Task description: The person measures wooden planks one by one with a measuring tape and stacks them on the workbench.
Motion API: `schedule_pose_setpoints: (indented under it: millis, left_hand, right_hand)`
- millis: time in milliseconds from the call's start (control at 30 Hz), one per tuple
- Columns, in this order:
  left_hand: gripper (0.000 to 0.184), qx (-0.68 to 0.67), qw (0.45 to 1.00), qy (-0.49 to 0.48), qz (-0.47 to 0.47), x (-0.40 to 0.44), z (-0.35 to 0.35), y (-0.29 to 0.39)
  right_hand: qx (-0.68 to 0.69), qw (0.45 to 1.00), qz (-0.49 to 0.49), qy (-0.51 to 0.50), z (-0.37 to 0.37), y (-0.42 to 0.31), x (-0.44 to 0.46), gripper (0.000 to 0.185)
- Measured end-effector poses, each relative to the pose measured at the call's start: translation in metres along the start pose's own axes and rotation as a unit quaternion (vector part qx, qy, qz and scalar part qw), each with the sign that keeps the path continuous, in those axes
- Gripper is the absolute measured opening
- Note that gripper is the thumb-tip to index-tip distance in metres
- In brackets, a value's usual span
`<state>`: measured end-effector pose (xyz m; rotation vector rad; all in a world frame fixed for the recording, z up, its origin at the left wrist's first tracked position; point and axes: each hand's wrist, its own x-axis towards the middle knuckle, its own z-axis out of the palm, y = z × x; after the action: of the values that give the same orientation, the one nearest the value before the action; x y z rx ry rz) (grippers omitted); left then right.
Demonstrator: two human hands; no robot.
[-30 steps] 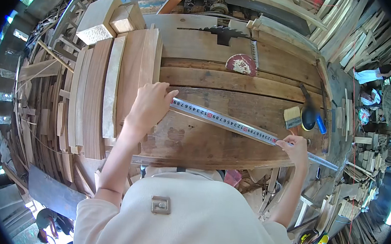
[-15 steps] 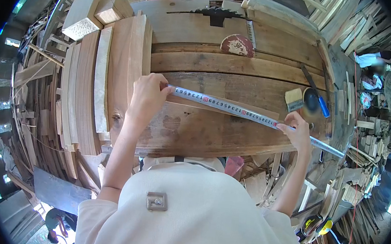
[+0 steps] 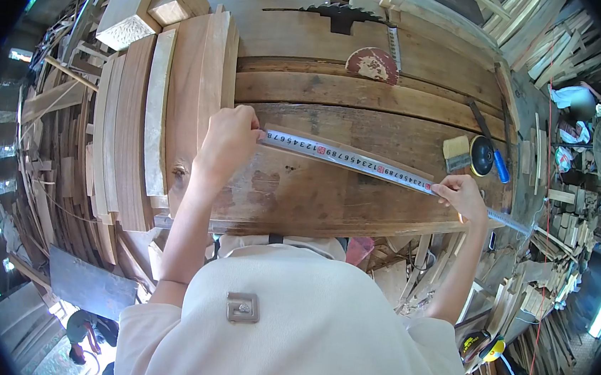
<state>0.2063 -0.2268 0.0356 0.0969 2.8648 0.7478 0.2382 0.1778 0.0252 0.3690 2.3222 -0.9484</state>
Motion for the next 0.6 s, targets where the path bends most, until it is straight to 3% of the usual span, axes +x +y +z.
schedule_pose_setpoints:
  millis: [233, 333, 500, 600]
  left_hand:
    - [0.010, -0.052, 0.998, 0.029, 0.012, 0.022, 0.006, -0.006]
    - [0.013, -0.067, 0.998, -0.001, 0.005, 0.035, 0.006, -0.007]
    - [0.011, -0.118, 0.992, 0.030, -0.028, 0.046, 0.011, -0.010]
    - [0.010, -0.070, 0.997, -0.010, -0.003, 0.049, 0.007, -0.006]
  right_hand:
    - [0.029, 0.999, -0.004, 0.018, 0.004, 0.014, -0.008, 0.022]
    - [0.041, 0.999, 0.010, 0.017, 0.006, 0.019, -0.013, 0.023]
    - [0.015, 0.998, 0.058, 0.032, 0.012, 0.010, -0.023, 0.030]
    - [-0.017, 0.996, 0.069, 0.049, 0.014, 0.008, -0.025, 0.034]
